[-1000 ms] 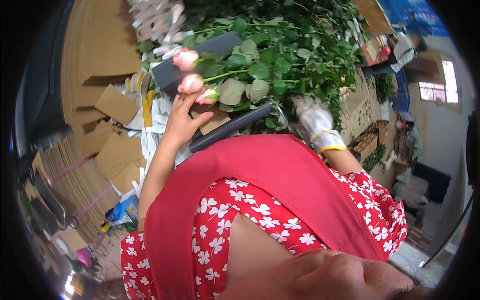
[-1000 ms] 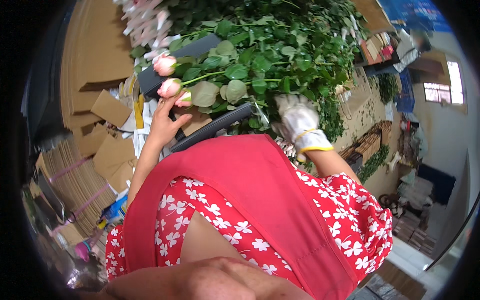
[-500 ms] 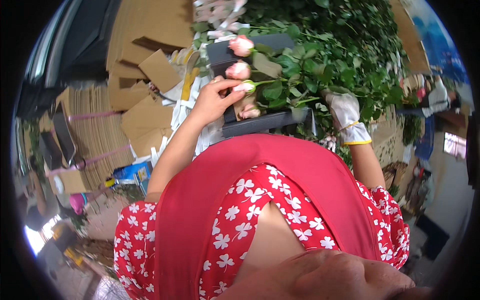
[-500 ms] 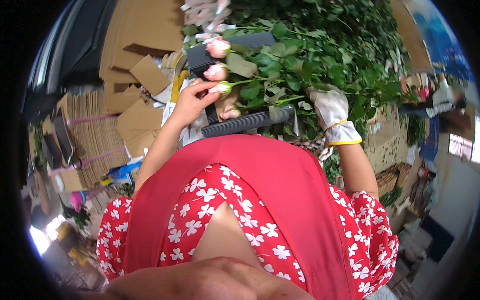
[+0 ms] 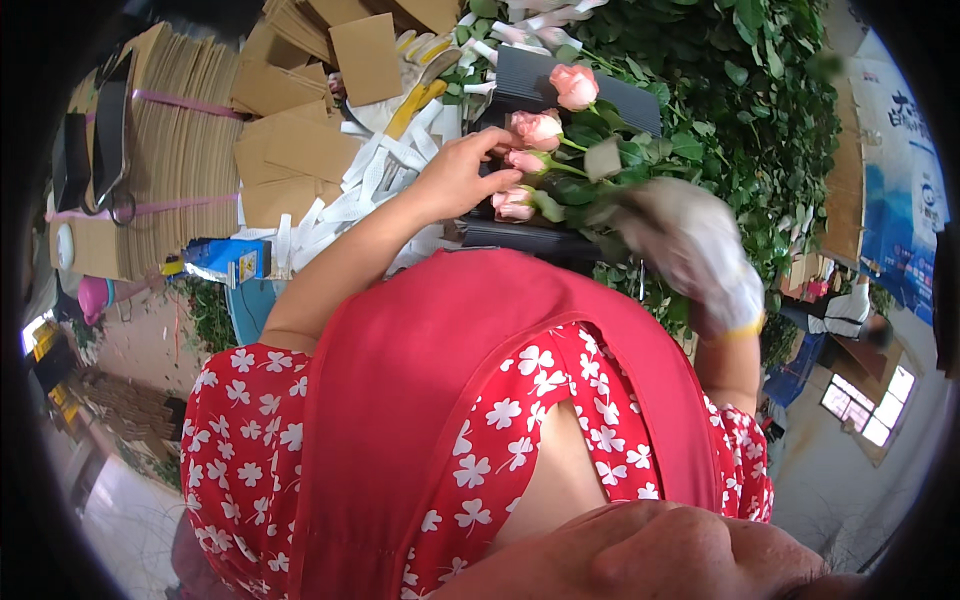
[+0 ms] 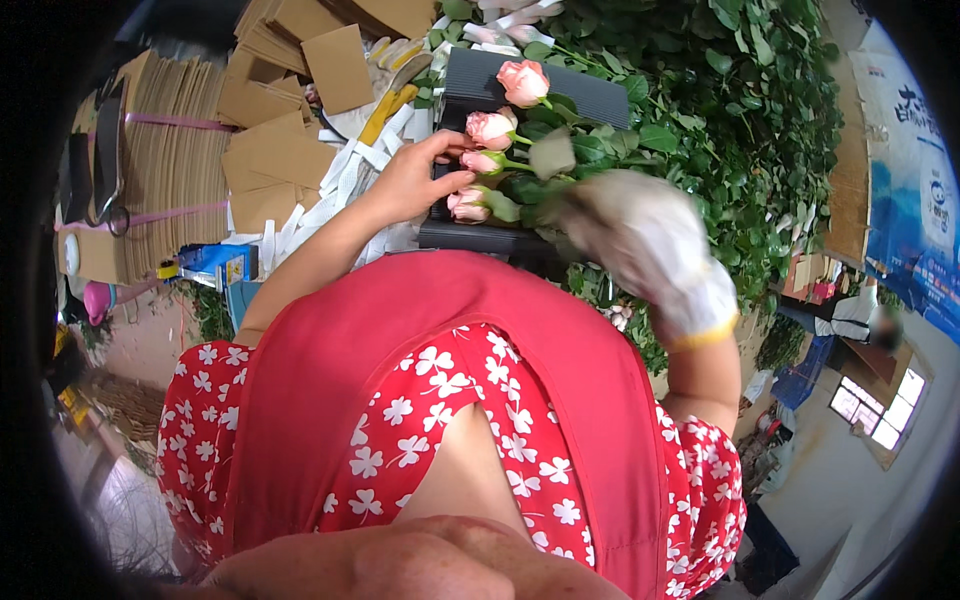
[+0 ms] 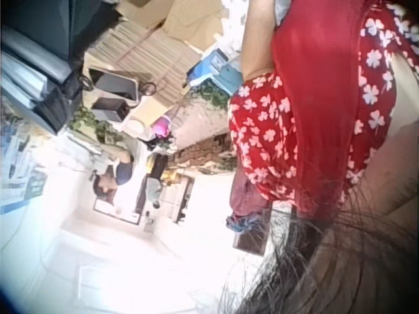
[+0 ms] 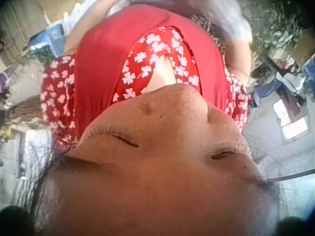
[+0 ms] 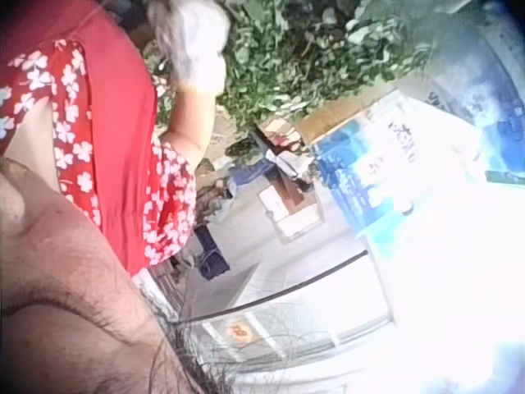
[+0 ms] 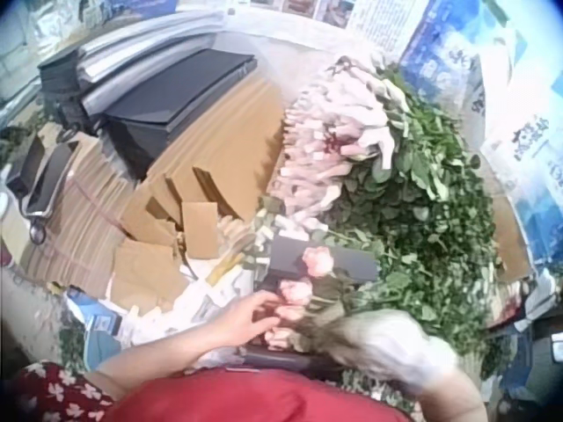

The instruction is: The person arranges pink flowers and green leaves into a black rectangular container. They use their hands to place the flowers and leaves, adjusting the arrangement to fit the container. The person then places a clear plastic lid over the container.

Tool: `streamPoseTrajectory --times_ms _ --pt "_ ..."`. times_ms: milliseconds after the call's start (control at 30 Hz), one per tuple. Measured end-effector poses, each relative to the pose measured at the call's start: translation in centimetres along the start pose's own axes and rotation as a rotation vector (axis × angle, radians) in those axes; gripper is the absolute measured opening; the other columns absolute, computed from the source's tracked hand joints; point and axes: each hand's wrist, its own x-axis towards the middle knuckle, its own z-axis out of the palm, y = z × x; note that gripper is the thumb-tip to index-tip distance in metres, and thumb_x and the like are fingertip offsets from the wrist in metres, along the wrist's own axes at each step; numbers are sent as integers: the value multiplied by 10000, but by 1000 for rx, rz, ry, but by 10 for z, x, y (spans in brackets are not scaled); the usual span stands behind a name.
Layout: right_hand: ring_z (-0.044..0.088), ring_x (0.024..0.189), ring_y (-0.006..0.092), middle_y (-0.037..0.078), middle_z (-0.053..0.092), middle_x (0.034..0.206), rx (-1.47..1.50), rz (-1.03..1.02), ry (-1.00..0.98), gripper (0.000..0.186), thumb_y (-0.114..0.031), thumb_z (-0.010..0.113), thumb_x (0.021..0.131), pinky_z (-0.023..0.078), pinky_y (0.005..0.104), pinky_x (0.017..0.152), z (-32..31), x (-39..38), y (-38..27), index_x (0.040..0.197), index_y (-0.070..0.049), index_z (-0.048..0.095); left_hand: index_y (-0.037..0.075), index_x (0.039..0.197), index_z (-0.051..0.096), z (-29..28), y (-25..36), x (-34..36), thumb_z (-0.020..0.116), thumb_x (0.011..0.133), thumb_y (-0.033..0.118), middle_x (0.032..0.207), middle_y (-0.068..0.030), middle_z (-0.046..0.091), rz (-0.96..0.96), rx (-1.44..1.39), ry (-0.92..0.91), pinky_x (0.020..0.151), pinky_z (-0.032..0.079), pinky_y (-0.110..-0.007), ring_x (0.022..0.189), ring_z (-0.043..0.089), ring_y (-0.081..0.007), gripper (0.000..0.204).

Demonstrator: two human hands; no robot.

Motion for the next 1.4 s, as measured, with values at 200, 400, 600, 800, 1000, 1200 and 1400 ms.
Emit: streamPoseTrajectory --times_ms 200,400,600,800,1000,1200,1400 --pt "629 774 408 200 651 821 35 -140 -456 174 -198 575 903 480 497 645 68 51 28 1013 -66 604 28 1043 713 -31 16 -23 704 859 121 957 -91 731 82 201 8 795 535 -300 875 697 -200 206" --pt "653 842 398 205 673 927 272 -193 -436 232 -161 582 904 518 469 715 44 43 31 1114 -65 611 97 1075 734 2 -5 -5 761 814 146 1053 -46 720 342 60 -302 903 516 -364 1060 620 -221 267" --pt "647 684 380 188 655 752 7 81 -36 165 -218 613 878 508 468 604 88 52 15 938 -65 627 135 1032 739 9 -16 -8 771 793 150 1065 -27 671 469 71 -225 937 480 -369 1074 594 -245 242" --pt "651 736 395 189 656 769 83 -117 -187 208 -164 606 871 516 484 641 75 48 19 1052 -69 571 211 1036 747 -1 2 -8 792 762 180 1202 -64 605 497 297 -131 966 443 -402 1155 554 -271 279" --pt "666 772 376 185 683 835 58 93 149 255 -256 613 899 529 469 671 41 44 6 1045 -46 618 128 1132 699 3 -12 -5 786 769 159 1267 -47 634 383 133 -232 989 448 -389 1140 578 -261 375" --pt "688 616 317 130 681 688 -322 102 62 84 -185 618 778 533 454 529 97 58 -2 788 -101 627 172 1153 673 3 -7 -12 787 779 256 1317 -36 590 413 373 -183 980 403 -406 1172 536 -259 400" --pt "697 673 330 131 697 742 -307 38 39 116 -143 598 804 545 442 563 88 59 3 900 -81 622 252 1079 734 -3 -7 1 783 776 295 1364 -48 517 467 367 -136 1021 354 -437 1221 471 -293 310"
